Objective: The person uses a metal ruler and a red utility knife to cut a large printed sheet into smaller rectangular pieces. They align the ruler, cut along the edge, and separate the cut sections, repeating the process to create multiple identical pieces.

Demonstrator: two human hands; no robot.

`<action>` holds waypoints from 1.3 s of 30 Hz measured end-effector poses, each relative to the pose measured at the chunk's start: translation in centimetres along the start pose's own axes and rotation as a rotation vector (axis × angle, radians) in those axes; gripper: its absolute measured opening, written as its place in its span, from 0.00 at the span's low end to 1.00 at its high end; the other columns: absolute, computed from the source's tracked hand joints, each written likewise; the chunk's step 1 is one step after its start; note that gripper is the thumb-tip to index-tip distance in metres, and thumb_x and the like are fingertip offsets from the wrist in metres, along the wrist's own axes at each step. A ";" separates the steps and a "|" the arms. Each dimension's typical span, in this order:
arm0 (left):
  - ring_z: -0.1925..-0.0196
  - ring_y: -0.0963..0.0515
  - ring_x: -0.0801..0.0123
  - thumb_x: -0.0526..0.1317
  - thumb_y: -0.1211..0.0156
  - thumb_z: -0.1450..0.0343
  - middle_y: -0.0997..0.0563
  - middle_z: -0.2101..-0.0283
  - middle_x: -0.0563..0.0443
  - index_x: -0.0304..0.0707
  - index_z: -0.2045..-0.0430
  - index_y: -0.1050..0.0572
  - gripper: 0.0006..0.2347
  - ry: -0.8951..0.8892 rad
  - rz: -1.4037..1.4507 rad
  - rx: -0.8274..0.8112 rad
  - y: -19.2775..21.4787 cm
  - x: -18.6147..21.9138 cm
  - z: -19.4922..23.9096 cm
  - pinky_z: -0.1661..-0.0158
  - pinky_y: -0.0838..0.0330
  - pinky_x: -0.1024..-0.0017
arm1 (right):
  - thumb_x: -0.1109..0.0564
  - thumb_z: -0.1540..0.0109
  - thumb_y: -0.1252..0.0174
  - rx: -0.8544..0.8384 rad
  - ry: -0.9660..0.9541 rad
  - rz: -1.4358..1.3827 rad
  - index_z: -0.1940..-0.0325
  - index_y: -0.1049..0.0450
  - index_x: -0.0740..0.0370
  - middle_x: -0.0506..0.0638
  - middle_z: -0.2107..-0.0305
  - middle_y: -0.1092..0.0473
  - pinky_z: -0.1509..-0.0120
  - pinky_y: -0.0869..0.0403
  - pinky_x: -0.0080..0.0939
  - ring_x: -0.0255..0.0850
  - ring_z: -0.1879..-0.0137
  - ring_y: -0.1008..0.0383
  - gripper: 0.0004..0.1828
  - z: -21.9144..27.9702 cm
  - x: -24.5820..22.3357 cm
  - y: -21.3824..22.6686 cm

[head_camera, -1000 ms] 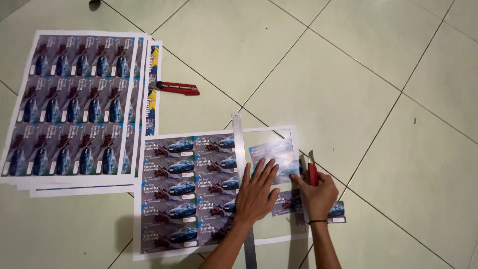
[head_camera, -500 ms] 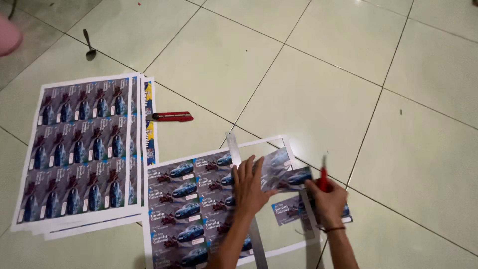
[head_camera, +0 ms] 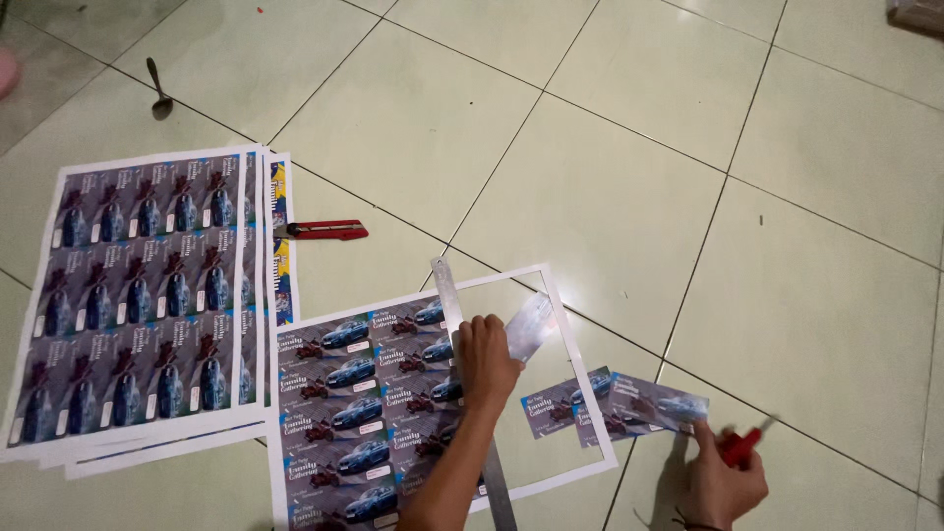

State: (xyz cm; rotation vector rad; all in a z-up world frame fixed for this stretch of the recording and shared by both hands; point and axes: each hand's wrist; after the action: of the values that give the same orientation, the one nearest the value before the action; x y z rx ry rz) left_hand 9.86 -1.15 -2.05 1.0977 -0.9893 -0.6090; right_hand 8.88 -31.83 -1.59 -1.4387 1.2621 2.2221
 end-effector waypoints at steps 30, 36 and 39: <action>0.46 0.24 0.51 0.45 0.16 0.41 0.23 0.49 0.38 0.32 0.54 0.26 0.28 0.216 0.157 -0.128 -1.4 2.2 1.7 0.44 0.30 0.61 | 0.56 0.40 0.30 -0.102 -0.013 -0.052 0.52 0.25 0.64 0.55 0.60 0.26 0.49 0.25 0.41 0.42 0.55 0.28 0.16 9.1 -1.4 -0.9; 0.44 0.27 0.48 0.44 0.17 0.41 0.24 0.51 0.40 0.35 0.56 0.27 0.26 0.184 0.189 0.000 0.4 2.2 3.2 0.49 0.28 0.56 | 0.57 0.39 0.29 -0.136 -0.010 0.021 0.53 0.25 0.65 0.57 0.59 0.26 0.48 0.25 0.45 0.45 0.53 0.30 0.15 9.5 -1.5 -0.8; 0.46 0.29 0.53 0.47 0.19 0.39 0.26 0.50 0.43 0.35 0.53 0.29 0.27 0.158 0.112 0.039 -0.2 2.5 4.3 0.52 0.29 0.60 | 0.58 0.40 0.29 -0.135 0.012 0.000 0.53 0.24 0.65 0.56 0.61 0.25 0.48 0.25 0.42 0.43 0.56 0.28 0.15 9.3 -0.6 -0.9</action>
State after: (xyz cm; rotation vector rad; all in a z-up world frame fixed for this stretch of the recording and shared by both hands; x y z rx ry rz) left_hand 7.22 -5.12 -0.86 1.0991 -0.9215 -0.4072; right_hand 3.73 -24.14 -0.10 -1.5005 1.1348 2.3425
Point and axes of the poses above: each hand's wrist, its own z-axis away from the middle knuckle, its own y-axis out of the back of the hand, x = y × z
